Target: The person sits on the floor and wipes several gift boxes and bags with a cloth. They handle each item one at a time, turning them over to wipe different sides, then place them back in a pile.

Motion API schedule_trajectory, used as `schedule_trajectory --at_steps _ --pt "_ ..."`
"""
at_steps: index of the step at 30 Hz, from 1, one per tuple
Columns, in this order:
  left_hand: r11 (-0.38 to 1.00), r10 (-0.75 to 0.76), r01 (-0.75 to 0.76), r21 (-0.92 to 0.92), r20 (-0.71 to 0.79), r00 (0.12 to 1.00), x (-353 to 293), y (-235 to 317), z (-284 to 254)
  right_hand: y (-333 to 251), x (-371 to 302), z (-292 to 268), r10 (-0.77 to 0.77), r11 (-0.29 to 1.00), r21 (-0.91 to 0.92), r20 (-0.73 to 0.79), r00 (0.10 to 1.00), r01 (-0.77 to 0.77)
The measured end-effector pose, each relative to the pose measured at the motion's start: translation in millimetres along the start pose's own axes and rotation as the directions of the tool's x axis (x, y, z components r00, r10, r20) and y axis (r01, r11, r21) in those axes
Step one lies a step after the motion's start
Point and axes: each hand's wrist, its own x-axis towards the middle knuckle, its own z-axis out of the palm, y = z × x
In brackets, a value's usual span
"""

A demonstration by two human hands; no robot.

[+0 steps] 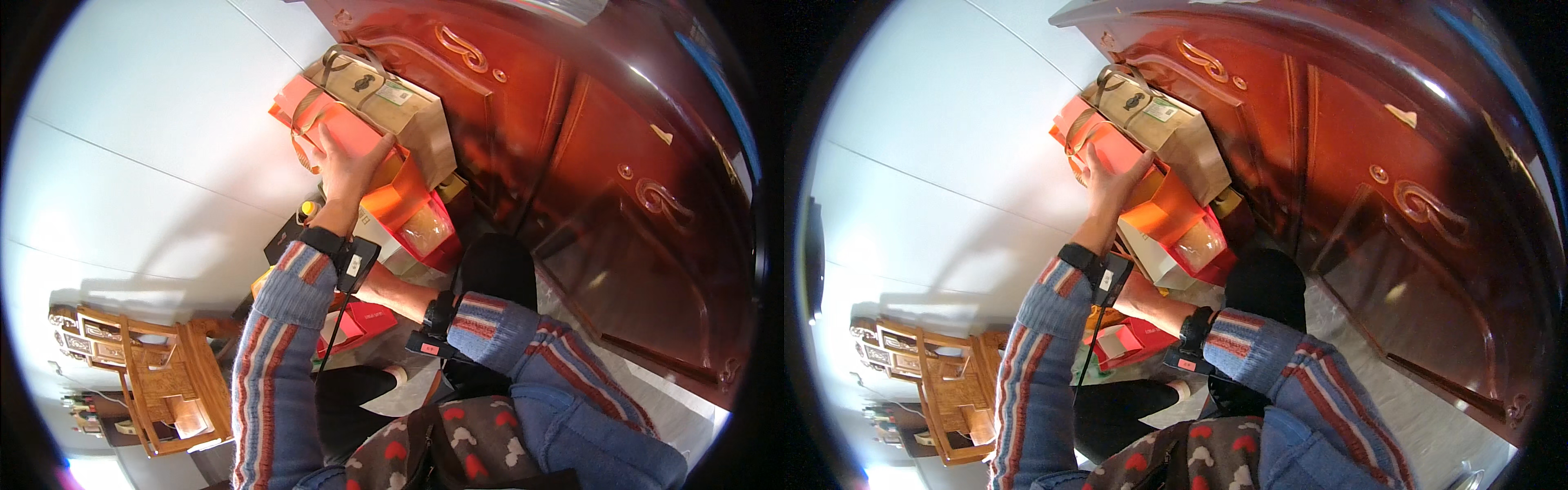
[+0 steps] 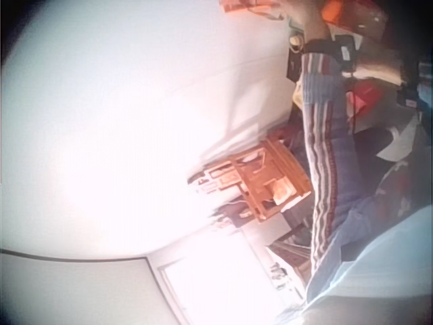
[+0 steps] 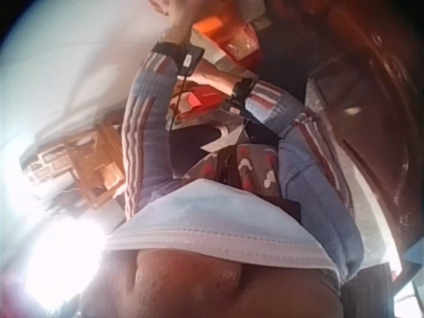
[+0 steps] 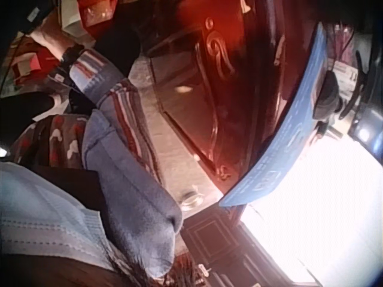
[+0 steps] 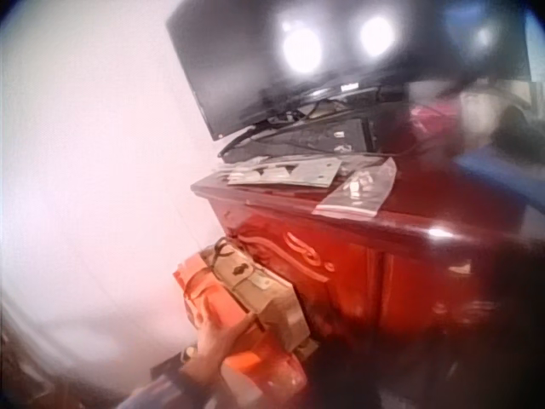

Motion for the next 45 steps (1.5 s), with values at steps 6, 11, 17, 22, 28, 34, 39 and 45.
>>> schedule_trajectory --at_steps 6,11,17,22,28,34,39,45 --pt "0.995 -0.037 0.040 -0.087 0.032 0.999 3 -2 0 -2 -6 1 -0.066 0.929 -0.361 0.050 0.997 0.079" --pt "0.996 -0.080 0.083 -0.042 0.061 0.995 4 6 -4 -5 -5 -1 0.016 0.818 -0.574 0.087 0.996 0.037" --pt "0.999 -0.039 0.039 0.014 0.040 0.998 12 -10 -15 -8 -13 -6 0.247 0.924 -0.272 -0.107 0.963 -0.267" --pt "1.000 0.009 -0.008 -0.014 0.061 0.998 24 -42 -35 -22 -22 -8 0.325 0.914 -0.220 -0.109 0.939 -0.341" --pt "0.775 0.058 0.115 -0.621 0.251 0.966 4 -76 -79 -49 -20 -13 0.280 0.954 0.004 -0.367 0.887 -0.300" --pt "0.786 0.055 0.124 -0.605 0.268 0.962 -13 -84 -82 -114 -36 -26 -0.099 0.992 0.016 -0.490 0.866 0.123" --pt "0.751 0.016 0.155 -0.642 0.253 0.967 -18 -111 -106 -147 -12 -35 -0.687 0.657 -0.641 -0.295 0.664 0.396" --pt "0.749 0.102 0.097 -0.655 0.258 0.961 -14 -146 -118 -103 31 -21 -0.460 0.712 -0.612 -0.035 0.887 0.345"
